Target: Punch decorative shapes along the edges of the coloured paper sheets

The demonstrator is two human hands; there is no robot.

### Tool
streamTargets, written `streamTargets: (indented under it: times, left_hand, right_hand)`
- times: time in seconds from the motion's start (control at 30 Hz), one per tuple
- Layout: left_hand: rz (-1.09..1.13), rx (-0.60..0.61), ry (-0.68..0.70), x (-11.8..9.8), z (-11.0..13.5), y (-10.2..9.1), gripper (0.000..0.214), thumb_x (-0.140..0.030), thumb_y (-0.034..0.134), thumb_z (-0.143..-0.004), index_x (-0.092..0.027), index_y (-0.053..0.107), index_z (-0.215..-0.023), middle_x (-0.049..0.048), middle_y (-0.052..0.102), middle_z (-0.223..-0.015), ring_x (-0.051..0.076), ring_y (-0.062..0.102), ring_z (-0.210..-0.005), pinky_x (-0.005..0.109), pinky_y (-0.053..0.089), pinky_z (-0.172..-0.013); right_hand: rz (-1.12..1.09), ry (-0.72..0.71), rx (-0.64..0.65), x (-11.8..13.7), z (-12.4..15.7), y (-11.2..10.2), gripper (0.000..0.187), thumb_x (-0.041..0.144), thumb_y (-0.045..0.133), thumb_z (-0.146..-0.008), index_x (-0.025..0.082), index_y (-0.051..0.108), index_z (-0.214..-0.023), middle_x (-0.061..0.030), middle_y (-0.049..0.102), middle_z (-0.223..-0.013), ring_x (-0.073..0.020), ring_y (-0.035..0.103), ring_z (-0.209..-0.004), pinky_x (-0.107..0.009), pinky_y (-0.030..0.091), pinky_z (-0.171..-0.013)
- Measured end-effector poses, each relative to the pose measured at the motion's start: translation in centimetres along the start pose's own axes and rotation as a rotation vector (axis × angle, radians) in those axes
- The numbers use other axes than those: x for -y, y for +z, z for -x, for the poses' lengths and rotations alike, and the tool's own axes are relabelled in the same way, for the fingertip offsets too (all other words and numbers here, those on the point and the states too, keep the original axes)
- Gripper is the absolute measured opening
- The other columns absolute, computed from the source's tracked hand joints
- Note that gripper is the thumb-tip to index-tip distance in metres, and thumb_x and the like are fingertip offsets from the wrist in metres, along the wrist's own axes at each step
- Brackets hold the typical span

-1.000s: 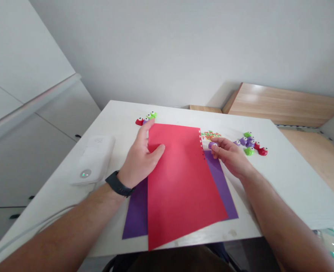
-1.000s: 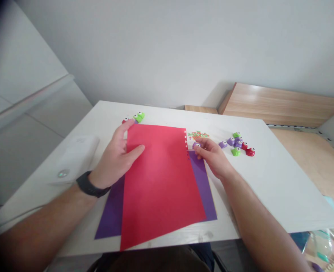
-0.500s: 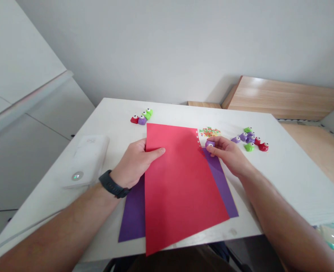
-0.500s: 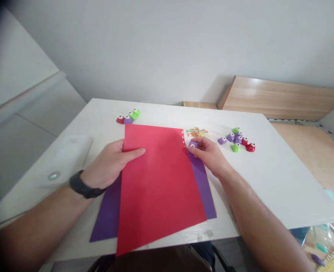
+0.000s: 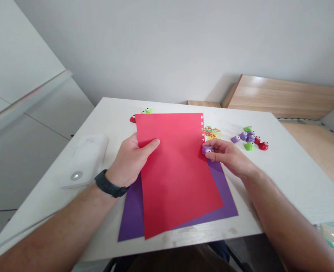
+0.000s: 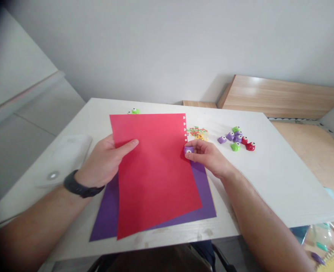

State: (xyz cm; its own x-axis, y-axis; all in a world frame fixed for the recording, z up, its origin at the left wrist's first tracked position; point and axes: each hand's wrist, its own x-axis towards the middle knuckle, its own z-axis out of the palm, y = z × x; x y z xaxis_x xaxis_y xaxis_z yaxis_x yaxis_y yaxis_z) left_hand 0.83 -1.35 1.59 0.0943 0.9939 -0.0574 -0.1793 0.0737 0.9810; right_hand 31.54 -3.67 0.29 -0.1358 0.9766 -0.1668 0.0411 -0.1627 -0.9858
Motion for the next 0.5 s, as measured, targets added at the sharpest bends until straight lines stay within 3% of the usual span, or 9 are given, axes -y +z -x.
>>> streamTargets:
  times: [0.2, 0.37, 0.5]
  left_hand:
    - [0.068, 0.076, -0.100, -0.10, 0.07, 0.04, 0.046, -0.043, 0.090, -0.085, -0.019, 0.078, -0.122, 0.0111, 0.081, -0.126, 0.031, 0.080, -0.105, 0.045, 0.064, -0.097]
    - [-0.017, 0.090, -0.151, 0.47, -0.01, -0.22, 0.047, -0.048, 0.088, -0.086, -0.020, 0.080, -0.123, 0.0120, 0.081, -0.127, 0.034, 0.079, -0.110, 0.047, 0.065, -0.096]
    - [-0.070, 0.052, -0.079, 0.71, -0.09, -0.42, 0.043, -0.047, 0.085, -0.089, -0.020, 0.080, -0.122, 0.0116, 0.080, -0.130, 0.033, 0.078, -0.113, 0.048, 0.062, -0.103]
  right_hand:
    - [-0.045, -0.024, -0.059, -0.45, -0.28, 0.03, 0.041, 0.036, 0.098, -0.074, 0.023, 0.080, -0.108, -0.0039, 0.079, -0.100, -0.0177, 0.069, -0.084, -0.033, 0.054, -0.078]
    - [-0.044, -0.050, -0.044, -0.57, -0.23, -0.16, 0.041, 0.036, 0.097, -0.075, 0.025, 0.079, -0.110, -0.0043, 0.079, -0.105, -0.0205, 0.070, -0.094, -0.037, 0.056, -0.089]
    - [-0.047, -0.074, -0.116, -0.41, -0.28, -0.51, 0.040, 0.035, 0.096, -0.076, 0.026, 0.079, -0.110, -0.0022, 0.076, -0.102, -0.0180, 0.065, -0.087, -0.033, 0.052, -0.078]
